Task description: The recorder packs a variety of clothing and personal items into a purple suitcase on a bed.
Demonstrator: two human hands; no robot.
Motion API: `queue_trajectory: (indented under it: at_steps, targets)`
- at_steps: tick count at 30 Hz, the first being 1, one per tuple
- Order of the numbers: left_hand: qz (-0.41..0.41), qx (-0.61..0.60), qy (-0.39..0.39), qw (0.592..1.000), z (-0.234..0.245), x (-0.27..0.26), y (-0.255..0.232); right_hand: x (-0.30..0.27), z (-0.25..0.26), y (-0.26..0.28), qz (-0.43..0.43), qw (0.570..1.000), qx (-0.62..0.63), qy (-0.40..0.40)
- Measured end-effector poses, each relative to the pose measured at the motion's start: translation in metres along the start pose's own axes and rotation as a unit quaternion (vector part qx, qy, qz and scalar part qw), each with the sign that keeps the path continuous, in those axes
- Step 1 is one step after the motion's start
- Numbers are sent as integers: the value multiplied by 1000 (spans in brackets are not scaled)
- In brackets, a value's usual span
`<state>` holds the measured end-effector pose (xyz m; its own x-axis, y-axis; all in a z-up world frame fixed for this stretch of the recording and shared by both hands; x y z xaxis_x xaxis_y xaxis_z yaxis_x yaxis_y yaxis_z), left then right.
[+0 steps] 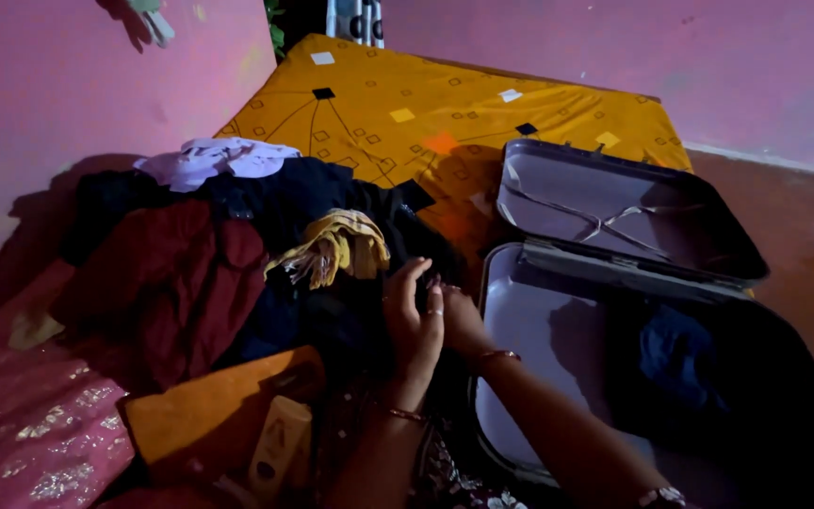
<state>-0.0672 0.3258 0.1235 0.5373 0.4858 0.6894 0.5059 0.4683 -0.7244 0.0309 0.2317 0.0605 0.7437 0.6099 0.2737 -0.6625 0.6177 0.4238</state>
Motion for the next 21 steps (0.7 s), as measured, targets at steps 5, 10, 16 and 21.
queue_trajectory:
  at_steps: [5,10,16,21]
  targets:
    - [27,-40,-22,999,-3,-3,13,-11,32,18,-149,985,73,-47]
    - [21,34,-59,997,12,0,-4,-15,38,2,-68,978,73,-183]
    - [-14,20,-47,999,6,-4,-1,-9,94,25,-245,849,422,-205]
    - [-35,62,-16,997,-7,-4,6,6,142,25,-161,662,702,-209]
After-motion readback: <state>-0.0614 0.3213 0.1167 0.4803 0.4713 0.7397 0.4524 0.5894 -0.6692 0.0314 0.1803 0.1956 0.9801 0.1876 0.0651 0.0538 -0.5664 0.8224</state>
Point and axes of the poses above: each hand's wrist, its own x-axis towards the middle knuckle, its own z-axis out of the back of the hand, y = z × x, the point moved 1 cm from there along x, towards the middle knuckle
